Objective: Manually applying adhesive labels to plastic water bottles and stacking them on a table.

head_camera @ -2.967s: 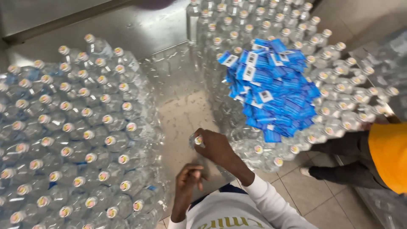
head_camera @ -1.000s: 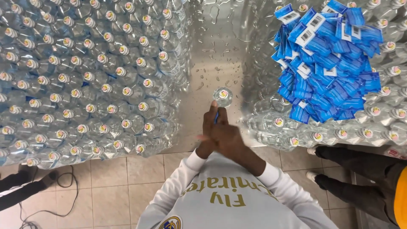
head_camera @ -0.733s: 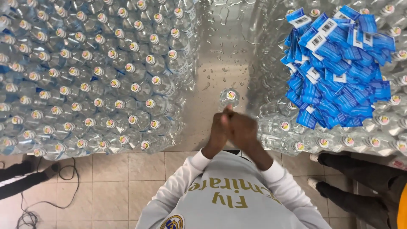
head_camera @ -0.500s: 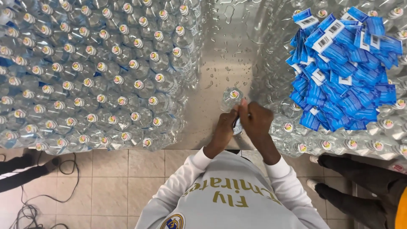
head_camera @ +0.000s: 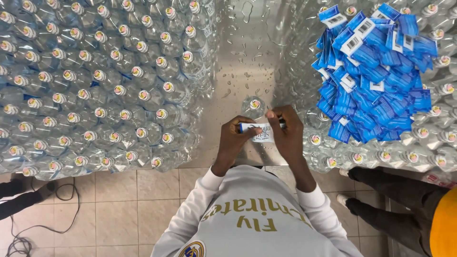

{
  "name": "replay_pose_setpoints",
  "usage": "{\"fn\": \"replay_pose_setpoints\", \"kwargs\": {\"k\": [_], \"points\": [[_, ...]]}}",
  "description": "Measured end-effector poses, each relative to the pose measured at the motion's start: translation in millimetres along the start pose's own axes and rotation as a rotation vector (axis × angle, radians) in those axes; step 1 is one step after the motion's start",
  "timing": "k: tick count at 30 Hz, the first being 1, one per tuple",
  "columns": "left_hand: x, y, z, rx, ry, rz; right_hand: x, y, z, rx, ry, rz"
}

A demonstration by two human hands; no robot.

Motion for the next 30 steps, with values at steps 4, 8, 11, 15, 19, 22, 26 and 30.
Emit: {"fn": "replay_pose_setpoints", "kwargs": {"k": [4, 8, 11, 15, 19, 22, 26, 30], "points": [[6.3, 0.2, -0.3, 0.018, -0.071, -0.020, -13.3, 6.0, 3.0, 0.273, 0.047, -0.179], [18.0, 5.5, -2.9, 0.068, -0.009, 0.038, -27.2, 16.2, 16.6, 0.422, 0.186, -0.346], [14.6, 11.5, -0.8, 0.073, 0.010, 0.050, -38.5, 19.7, 22.6, 0.444, 0.219, -0.393], [17.7, 18.6, 1.1, 0.098, 0.030, 0.068, -47.1, 25.4, 24.6, 0.415, 0.197, -0.425], [27.0, 20.9, 0.4, 0.147, -0.025, 0.220, -33.5, 26.8, 19.8, 0.392, 0.117, -0.477], [54.8, 25.0, 4.0, 0.303, -0.159, 0.448, -40.2, 30.9, 24.1, 0.415, 0.105, -0.567], [13.7, 40.1, 13.1, 0.495, -0.136, 0.621, -70.3, 34.2, 28.0, 0.384, 0.125, -0.599], [11.8, 39.0, 8.3, 0.504, -0.021, 0.645, -51.6, 31.2, 20.2, 0.321, 0.149, -0.664]]}}
Point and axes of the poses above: each hand's wrist, its own z-axis away from the middle knuckle, its own y-axis out of the palm, x = y × z, the point moved 9 cm from there along -z, towards the middle knuckle, and after that the axes turned 10 degrees about x, right-handed, at the moved point
